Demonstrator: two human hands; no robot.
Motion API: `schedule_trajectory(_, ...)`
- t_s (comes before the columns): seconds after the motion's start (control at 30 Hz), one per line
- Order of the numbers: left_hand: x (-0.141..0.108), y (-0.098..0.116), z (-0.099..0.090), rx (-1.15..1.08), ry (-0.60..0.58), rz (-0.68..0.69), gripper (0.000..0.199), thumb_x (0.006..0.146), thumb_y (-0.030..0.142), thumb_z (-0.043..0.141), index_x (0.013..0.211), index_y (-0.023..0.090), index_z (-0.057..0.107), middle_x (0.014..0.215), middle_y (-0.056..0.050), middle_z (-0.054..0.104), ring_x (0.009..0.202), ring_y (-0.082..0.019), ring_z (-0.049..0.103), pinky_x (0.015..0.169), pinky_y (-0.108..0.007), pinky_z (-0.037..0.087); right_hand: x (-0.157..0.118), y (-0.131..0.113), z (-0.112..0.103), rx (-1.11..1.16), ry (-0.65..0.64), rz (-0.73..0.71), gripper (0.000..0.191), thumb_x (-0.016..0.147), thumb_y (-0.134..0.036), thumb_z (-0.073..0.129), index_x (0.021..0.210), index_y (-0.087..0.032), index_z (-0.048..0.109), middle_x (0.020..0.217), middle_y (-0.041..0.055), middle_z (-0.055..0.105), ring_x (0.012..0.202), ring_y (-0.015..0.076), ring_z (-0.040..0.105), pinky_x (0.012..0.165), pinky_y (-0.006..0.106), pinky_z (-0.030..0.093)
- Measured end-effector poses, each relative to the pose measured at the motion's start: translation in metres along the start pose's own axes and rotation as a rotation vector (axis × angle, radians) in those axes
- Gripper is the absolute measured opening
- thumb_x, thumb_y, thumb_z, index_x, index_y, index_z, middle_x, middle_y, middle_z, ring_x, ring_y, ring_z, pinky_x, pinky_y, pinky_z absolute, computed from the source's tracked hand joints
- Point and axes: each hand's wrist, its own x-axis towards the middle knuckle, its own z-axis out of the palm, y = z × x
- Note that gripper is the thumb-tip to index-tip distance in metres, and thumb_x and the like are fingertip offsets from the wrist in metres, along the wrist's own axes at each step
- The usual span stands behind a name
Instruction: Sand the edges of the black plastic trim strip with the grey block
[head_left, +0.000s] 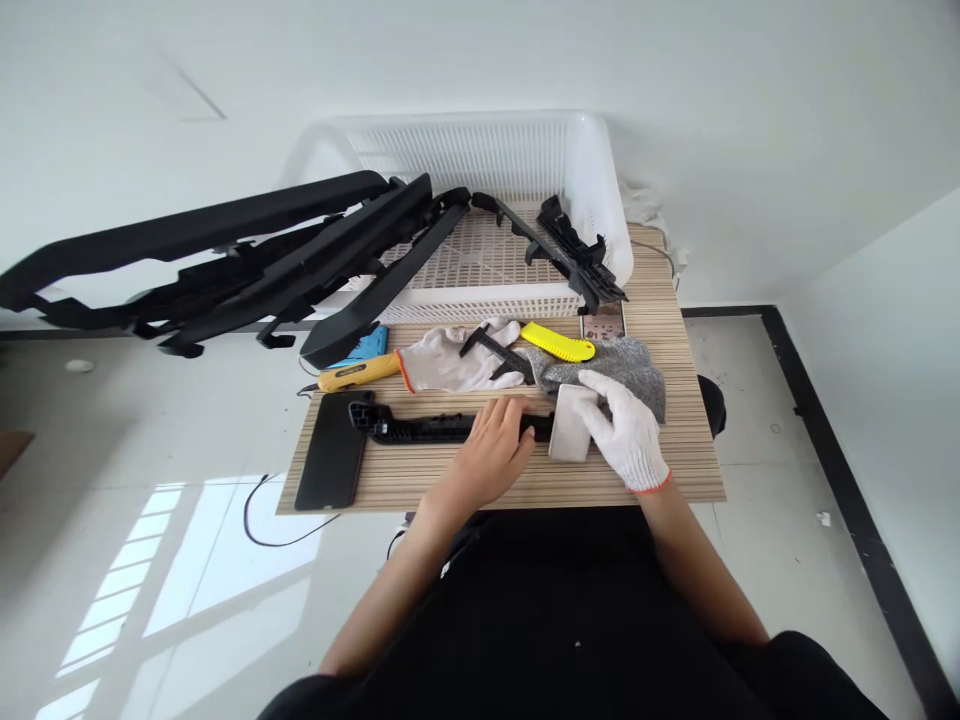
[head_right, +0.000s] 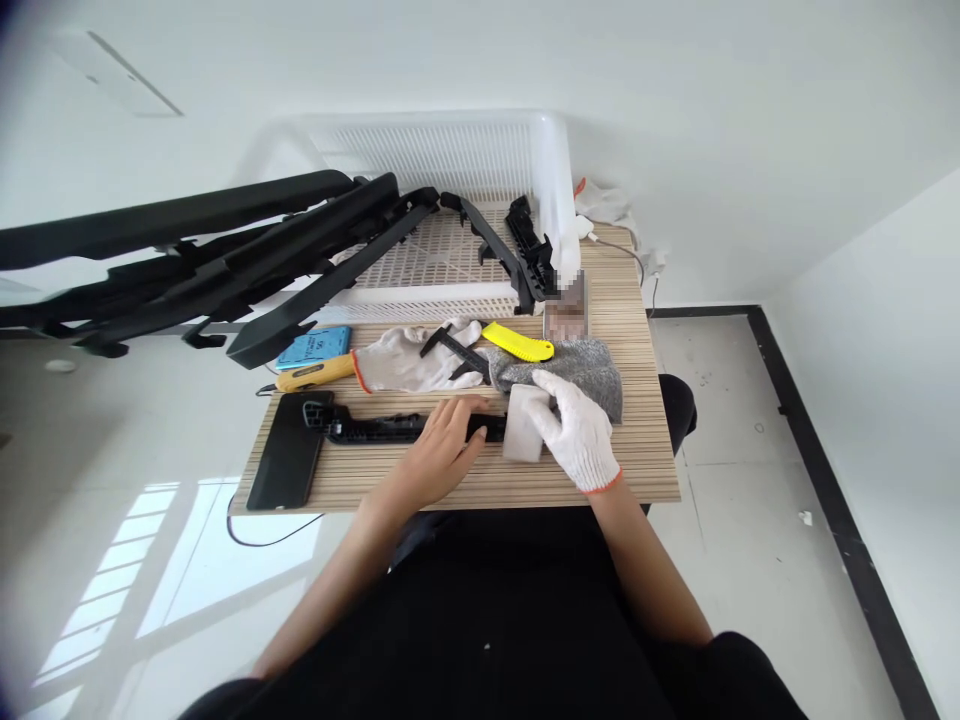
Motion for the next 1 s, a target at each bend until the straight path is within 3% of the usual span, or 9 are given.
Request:
schedule_trajectory(0.1, -0.015, -0.011, 0.02, 0.043, 0.075, -0.062, 0.034, 0.103, 0.028, 0.043, 0.135, 0.017, 0.05, 0.132, -0.013, 0.059, 0.12, -0.029, 0.053, 0.106, -0.048, 0.044, 0.0, 0.001, -0.002, 0.025, 0.028, -0.013, 0.041, 0.098, -0.041, 0.057, 0.134, -0.022, 0.064, 0.135, 0.005, 0.068, 0.127, 0.021, 0.063, 0.112, 0.038, 0.048)
schedule_trajectory(0.23, -0.02, -0.021, 0.034, 0.128, 0.134, -0.064, 0.036, 0.104, 0.034, 0.047, 0.137, 0.021, 0.055, 0.132, -0.012, 0.061, 0.118, -0.029, 0.054, 0.104, -0.047, 0.043, 0.001, 0.001, -0.009, 0.057, -0.184, -0.007, 0.046, 0.091, -0.042, 0.069, 0.134, -0.026, 0.065, 0.133, 0.003, 0.069, 0.122, 0.0226, 0.066, 0.109, 0.041, 0.051)
schedule_trajectory(0.37, -0.023, -0.023, 0.034, 0.159, 0.165, -0.014, 0.038, 0.104, 0.037, 0.05, 0.137, 0.021, 0.057, 0.131, -0.012, 0.062, 0.115, -0.028, 0.056, 0.1, -0.045, 0.046, 0.003, -0.006, -0.017, 0.19, 0.016, 0.089, 0.048, 0.09, -0.041, 0.07, 0.134, -0.024, 0.064, 0.137, 0.0054, 0.067, 0.127, 0.0233, 0.063, 0.113, 0.042, 0.049)
schedule_trajectory(0.5, -0.029, -0.022, 0.032, 0.179, 0.151, 0.015, 0.042, 0.101, 0.039, 0.057, 0.139, 0.021, 0.055, 0.132, -0.012, 0.06, 0.118, -0.029, 0.055, 0.1, -0.044, 0.047, 0.003, -0.015, -0.019, 0.214, -0.228, 0.077, 0.047, 0.087, -0.038, 0.073, 0.132, -0.027, 0.067, 0.133, 0.0033, 0.069, 0.123, 0.0233, 0.065, 0.112, 0.042, 0.05)
schedule_trajectory(0.53, -0.03, -0.022, 0.032, 0.181, 0.156, 0.018, 0.042, 0.1, 0.039, 0.057, 0.138, 0.021, 0.056, 0.131, -0.012, 0.06, 0.118, -0.029, 0.055, 0.1, -0.044, 0.047, 0.003, -0.017, -0.02, 0.19, -0.201, 0.088, 0.047, 0.088, -0.037, 0.072, 0.134, -0.027, 0.066, 0.135, 0.0034, 0.068, 0.124, 0.0235, 0.065, 0.113, 0.042, 0.049)
schedule_trajectory(0.63, -0.033, -0.022, 0.035, 0.191, 0.185, 0.027, 0.041, 0.101, 0.04, 0.057, 0.137, 0.021, 0.057, 0.129, -0.011, 0.062, 0.117, -0.028, 0.056, 0.1, -0.043, 0.048, 0.004, -0.019, -0.022, 0.175, 0.044, 0.18, 0.051, 0.092, -0.036, 0.065, 0.142, -0.027, 0.059, 0.138, 0.0054, 0.066, 0.119, 0.0232, 0.067, 0.108, 0.043, 0.053)
schedule_trajectory(0.77, -0.035, -0.022, 0.037, 0.218, 0.205, 0.045, 0.042, 0.101, 0.04, 0.057, 0.137, 0.019, 0.058, 0.126, -0.011, 0.064, 0.112, -0.028, 0.057, 0.096, -0.042, 0.049, 0.008, -0.021, -0.027, 0.13, -0.292, 0.125, 0.049, 0.088, -0.034, 0.069, 0.136, -0.031, 0.064, 0.133, 0.0022, 0.068, 0.117, 0.0236, 0.068, 0.108, 0.046, 0.053)
schedule_trajectory(0.9, -0.036, -0.02, 0.035, 0.209, 0.2, 0.043, 0.042, 0.101, 0.041, 0.056, 0.138, 0.02, 0.058, 0.127, -0.011, 0.064, 0.114, -0.028, 0.058, 0.097, -0.042, 0.049, 0.011, -0.02, -0.028, 0.12, -0.001, 0.176, 0.051, 0.094, -0.035, 0.061, 0.144, -0.027, 0.055, 0.141, 0.0058, 0.063, 0.121, 0.0229, 0.065, 0.109, 0.046, 0.051)
schedule_trajectory(1.0, -0.035, -0.02, 0.036, 0.194, 0.172, 0.028, 0.043, 0.102, 0.041, 0.055, 0.139, 0.021, 0.058, 0.127, -0.011, 0.064, 0.115, -0.029, 0.057, 0.098, -0.043, 0.05, 0.009, -0.019, -0.024, 0.136, -0.264, 0.076, 0.051, 0.094, -0.037, 0.062, 0.144, -0.028, 0.055, 0.142, 0.004, 0.063, 0.121, 0.0218, 0.065, 0.107, 0.042, 0.053)
